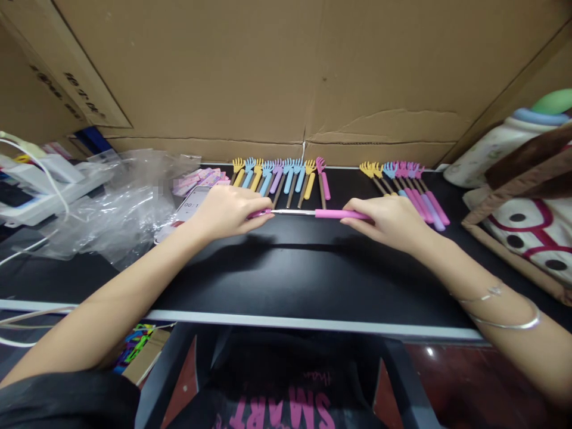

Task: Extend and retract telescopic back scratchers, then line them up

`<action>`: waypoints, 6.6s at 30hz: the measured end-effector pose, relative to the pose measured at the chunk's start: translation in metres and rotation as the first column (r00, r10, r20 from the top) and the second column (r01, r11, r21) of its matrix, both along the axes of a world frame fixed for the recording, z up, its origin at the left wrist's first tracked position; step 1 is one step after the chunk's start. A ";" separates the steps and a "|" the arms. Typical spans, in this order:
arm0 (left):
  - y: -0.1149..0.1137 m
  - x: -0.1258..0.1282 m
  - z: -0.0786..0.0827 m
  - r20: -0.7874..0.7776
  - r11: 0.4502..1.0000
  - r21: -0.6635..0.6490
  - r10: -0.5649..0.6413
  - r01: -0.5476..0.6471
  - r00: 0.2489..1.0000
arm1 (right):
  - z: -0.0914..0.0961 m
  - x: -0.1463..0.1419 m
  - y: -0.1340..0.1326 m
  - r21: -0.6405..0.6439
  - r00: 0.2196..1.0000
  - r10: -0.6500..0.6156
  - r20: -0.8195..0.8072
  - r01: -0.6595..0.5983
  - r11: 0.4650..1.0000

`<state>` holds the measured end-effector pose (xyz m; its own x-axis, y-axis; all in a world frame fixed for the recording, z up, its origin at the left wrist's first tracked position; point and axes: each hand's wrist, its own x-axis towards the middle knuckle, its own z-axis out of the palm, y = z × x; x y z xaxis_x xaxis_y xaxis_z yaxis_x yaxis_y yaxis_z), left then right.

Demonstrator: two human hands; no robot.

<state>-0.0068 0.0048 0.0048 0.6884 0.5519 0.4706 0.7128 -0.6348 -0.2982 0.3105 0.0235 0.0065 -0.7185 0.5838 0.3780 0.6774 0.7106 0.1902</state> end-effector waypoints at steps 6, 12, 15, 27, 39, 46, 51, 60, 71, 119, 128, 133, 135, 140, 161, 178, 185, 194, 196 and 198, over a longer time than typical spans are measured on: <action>-0.002 0.003 -0.005 0.062 0.999 -0.032 -0.012 0.014 0.998 | -0.010 0.000 0.004 -0.027 1.000 0.026 -0.001 -0.026 0.999; -0.003 0.006 -0.011 0.149 0.996 -0.081 0.035 -0.023 0.988 | -0.010 -0.001 0.002 -0.038 0.996 0.020 -0.082 -0.023 0.999; -0.003 0.007 -0.012 0.153 0.997 -0.073 0.038 -0.027 0.987 | -0.009 -0.003 0.000 -0.083 0.991 0.012 -0.134 -0.023 0.996; -0.006 0.009 -0.011 0.130 0.999 0.033 -0.039 0.035 0.991 | -0.007 -0.011 -0.007 -0.259 0.960 0.008 -0.280 -0.084 0.962; -0.007 0.013 -0.012 0.151 0.999 0.033 -0.010 0.005 0.988 | 0.004 -0.003 -0.006 -0.038 0.995 -0.024 -0.102 0.020 0.999; -0.003 0.009 -0.006 0.113 1.000 0.007 0.002 -0.003 0.994 | 0.005 0.000 -0.002 0.038 0.999 -0.051 0.001 0.051 0.998; 0.001 0.001 -0.001 0.094 1.000 -0.020 0.007 -0.005 0.996 | 0.003 0.002 0.001 -0.008 0.998 -0.061 -0.002 0.061 0.998; 0.008 -0.011 0.001 0.092 0.999 -0.025 0.042 -0.040 0.995 | 0.009 0.005 0.003 -0.257 0.980 -0.098 -0.173 0.051 0.965; 0.000 -0.007 0.003 0.052 0.987 0.161 0.001 -0.010 0.999 | 0.000 -0.004 0.002 -0.557 0.928 -0.087 -0.364 -0.142 0.818; -0.001 -0.003 0.004 -0.045 0.885 -0.425 0.189 -0.190 0.981 | 0.007 0.029 0.024 -0.834 0.983 -0.083 -0.161 -0.091 0.544; 0.000 -0.004 0.003 -0.022 0.836 -0.531 0.146 -0.136 0.989 | 0.008 0.037 0.028 -0.881 0.991 -0.075 -0.110 -0.063 0.469; 0.001 -0.004 0.004 0.013 0.836 -0.544 0.088 -0.067 0.996 | 0.009 0.036 0.028 -0.840 0.999 -0.033 -0.031 -0.008 0.543; 0.002 -0.006 0.004 0.029 0.844 -0.535 0.072 -0.045 0.997 | 0.009 0.036 0.028 -0.815 1.000 -0.030 -0.006 0.012 0.579; 0.006 -0.009 0.000 0.000 0.846 -0.531 0.047 -0.040 0.999 | 0.008 0.033 0.027 -0.783 1.000 -0.031 0.002 0.021 0.622; 0.006 -0.012 -0.001 -0.092 0.817 -0.570 0.048 -0.092 0.995 | 0.006 0.032 0.024 -0.772 0.998 -0.057 0.027 0.057 0.633; 0.004 -0.011 0.007 -0.134 0.777 -0.598 0.147 -0.198 0.980 | 0.002 0.035 0.027 -0.784 0.994 -0.086 0.061 0.101 0.612; 0.003 -0.009 0.009 -0.158 0.738 -0.637 0.158 -0.222 0.975 | 0.000 0.037 0.028 -0.783 0.995 -0.079 0.061 0.097 0.614; 0.003 -0.011 0.010 -0.157 0.742 -0.635 0.148 -0.215 0.976 | 0.003 0.035 0.026 -0.788 0.995 -0.071 0.067 0.097 0.609; 0.003 -0.011 0.010 -0.158 0.742 -0.636 0.144 -0.212 0.977 | 0.003 0.034 0.025 -0.789 0.995 -0.074 0.065 0.097 0.606; 0.003 -0.011 0.009 -0.158 0.743 -0.635 0.142 -0.211 0.977 | 0.004 0.034 0.025 -0.791 0.995 -0.079 0.064 0.099 0.604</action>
